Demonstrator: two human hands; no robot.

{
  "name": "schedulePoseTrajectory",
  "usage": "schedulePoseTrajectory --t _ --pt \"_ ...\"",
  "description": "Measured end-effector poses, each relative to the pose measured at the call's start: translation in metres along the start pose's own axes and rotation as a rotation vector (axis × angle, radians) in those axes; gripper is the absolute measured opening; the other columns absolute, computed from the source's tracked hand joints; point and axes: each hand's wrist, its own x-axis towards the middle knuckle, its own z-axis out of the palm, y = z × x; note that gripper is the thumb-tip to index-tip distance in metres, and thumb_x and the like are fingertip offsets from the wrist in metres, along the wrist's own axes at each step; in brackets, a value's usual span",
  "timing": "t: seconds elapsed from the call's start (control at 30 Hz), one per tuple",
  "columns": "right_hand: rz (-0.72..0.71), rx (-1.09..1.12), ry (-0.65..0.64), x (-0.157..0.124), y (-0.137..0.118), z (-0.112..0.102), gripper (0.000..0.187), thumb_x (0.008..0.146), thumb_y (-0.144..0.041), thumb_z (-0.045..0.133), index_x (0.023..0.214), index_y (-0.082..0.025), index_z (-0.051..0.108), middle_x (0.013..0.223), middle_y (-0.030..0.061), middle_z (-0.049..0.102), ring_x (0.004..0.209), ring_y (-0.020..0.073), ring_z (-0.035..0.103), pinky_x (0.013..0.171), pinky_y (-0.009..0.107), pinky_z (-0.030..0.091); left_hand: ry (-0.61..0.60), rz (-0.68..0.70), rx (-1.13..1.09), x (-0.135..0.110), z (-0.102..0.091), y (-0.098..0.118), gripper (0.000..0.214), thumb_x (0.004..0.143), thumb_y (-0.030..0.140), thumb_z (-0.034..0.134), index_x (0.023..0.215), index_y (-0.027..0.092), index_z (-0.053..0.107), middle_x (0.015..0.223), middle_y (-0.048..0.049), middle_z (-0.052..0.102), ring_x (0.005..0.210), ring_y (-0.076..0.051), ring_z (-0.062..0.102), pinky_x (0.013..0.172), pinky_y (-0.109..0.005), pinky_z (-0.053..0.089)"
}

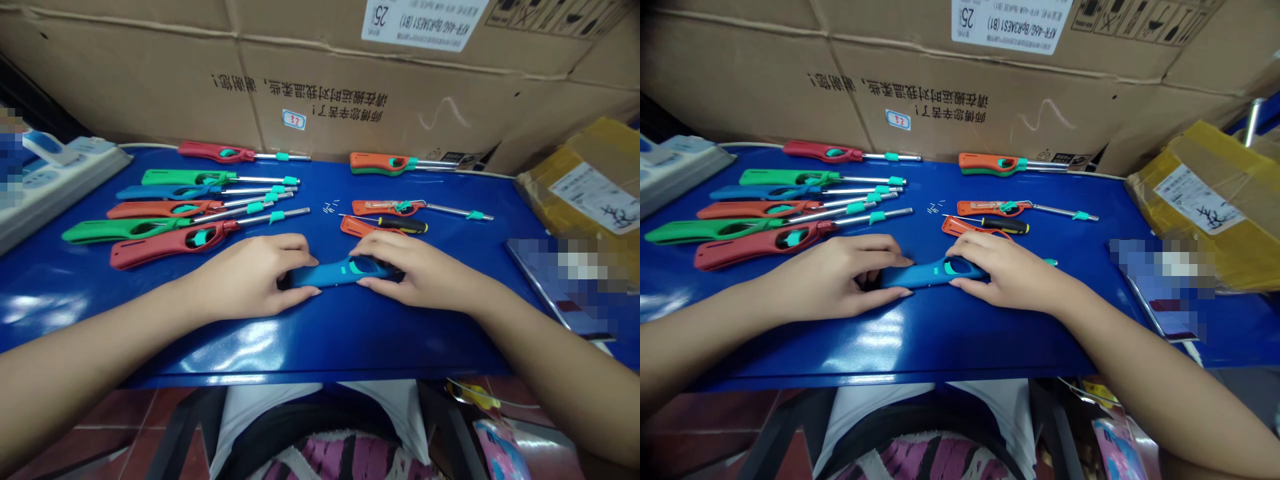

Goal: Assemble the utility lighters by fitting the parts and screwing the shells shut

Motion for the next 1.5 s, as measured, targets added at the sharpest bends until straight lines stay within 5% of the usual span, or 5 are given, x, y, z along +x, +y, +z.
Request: schedulePoseTrajectory --t 1.5 --pt "0.082 -0.061 -0.041 -0.0008 -0.0041 -0.0018 0.028 0.1 -0.034 0.058 0.126 -0.021 0.058 0.128 0.0128 0.064 0.119 0.0285 0.063 0.099 0.045 0.055 0.082 -0.074 -0.072 0.0012 0.0024 0.0068 0.027 0.093 0.035 0.068 0.113 0.018 0.075 0.102 -0.0048 0.068 0.077 -0.014 0.066 0.064 -0.024 0.052"
